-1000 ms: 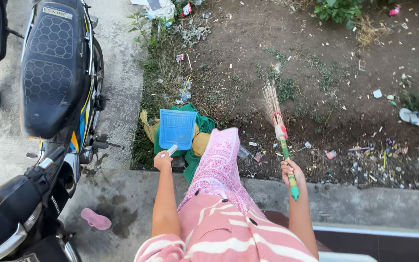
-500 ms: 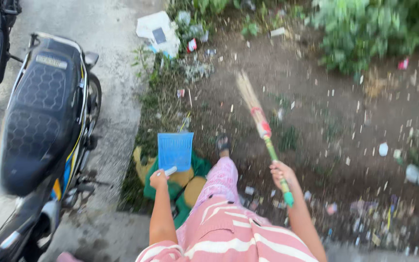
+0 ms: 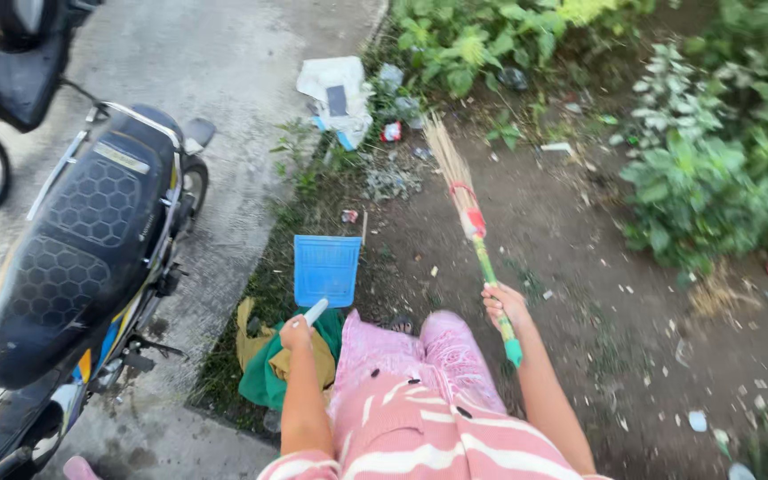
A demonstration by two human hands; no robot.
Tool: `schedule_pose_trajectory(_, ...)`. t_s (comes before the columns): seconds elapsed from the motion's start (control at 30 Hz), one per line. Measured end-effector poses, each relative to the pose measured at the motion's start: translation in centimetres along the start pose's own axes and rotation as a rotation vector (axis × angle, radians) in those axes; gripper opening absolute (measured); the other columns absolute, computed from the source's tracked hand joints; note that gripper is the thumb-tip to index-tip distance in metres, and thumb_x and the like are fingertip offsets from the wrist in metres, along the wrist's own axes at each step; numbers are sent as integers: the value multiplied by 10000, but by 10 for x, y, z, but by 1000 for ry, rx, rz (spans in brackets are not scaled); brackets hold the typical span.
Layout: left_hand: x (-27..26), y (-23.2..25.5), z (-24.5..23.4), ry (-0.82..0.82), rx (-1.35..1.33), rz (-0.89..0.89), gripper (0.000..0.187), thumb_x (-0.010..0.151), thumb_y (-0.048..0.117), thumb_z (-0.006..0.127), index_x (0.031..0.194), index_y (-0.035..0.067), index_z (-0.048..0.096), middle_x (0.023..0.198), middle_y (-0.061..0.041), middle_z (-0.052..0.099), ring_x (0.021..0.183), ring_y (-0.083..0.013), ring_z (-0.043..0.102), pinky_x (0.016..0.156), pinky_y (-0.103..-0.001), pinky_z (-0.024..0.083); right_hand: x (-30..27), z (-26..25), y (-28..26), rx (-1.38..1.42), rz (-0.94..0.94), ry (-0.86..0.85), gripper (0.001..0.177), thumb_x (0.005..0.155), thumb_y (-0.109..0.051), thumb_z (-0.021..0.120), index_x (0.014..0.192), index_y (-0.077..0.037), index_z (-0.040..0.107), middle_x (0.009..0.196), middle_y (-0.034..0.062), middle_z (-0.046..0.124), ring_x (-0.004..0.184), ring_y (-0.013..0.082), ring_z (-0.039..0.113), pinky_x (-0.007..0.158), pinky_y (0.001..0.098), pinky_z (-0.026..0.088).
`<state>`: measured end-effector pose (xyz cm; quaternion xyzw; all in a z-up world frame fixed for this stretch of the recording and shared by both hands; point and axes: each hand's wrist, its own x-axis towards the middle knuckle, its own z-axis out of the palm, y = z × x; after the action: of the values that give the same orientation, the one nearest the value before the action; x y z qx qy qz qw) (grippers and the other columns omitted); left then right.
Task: The person picks up a plastic bag and uses it to collect small items of debris by hand from the ground near several motorcycles. The person then walks to a different area and uses a broom and a dustpan to sweep debris into a pile and then into the dustpan.
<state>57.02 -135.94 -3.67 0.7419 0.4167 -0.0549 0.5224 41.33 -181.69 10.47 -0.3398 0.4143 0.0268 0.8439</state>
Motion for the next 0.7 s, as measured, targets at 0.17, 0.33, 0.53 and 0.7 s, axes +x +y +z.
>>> schedule_pose_trajectory(0.17, -1, 15, 35, 4, 11, -29, 192, 891, 172, 746, 1021, 38, 793, 881, -159, 756, 605, -230, 717, 545, -323, 583, 81, 32, -74, -101, 31, -147, 81, 1002, -83, 623, 1025, -24, 573, 756, 12, 523, 492, 28, 443, 369, 187, 333)
schedule_pose_trajectory(0.33, 1, 17, 90, 22, -182, 35, 175, 893, 113, 726, 1048, 42, 767, 856, -146, 728, 574, -218, 680, 510, -334, 549, 186, 78, -141, -322, 44, -226, 123, 1026, -81, 632, 1005, 20, 565, 725, 19, 444, 487, 54, 428, 366, 218, 337)
schedule_pose_trajectory(0.53, -12, 35, 166, 233, -177, -112, 160, 860, 97, 743, 1011, 86, 795, 824, -115, 719, 590, -222, 677, 530, -347, 589, 347, 137, -224, -298, 106, -158, 91, 950, -40, 615, 982, 33, 570, 837, 105, 585, 524, 54, 460, 404, 210, 357)
schedule_pose_trajectory(0.7, -27, 58, 222, 384, 172, -118, 208, 801, 144, 784, 1000, 144, 844, 864, -145, 780, 695, -238, 709, 680, -354, 557, 503, 173, -287, -502, 113, -199, 199, 974, -152, 646, 882, 18, 595, 647, 36, 493, 458, 89, 450, 379, 229, 370)
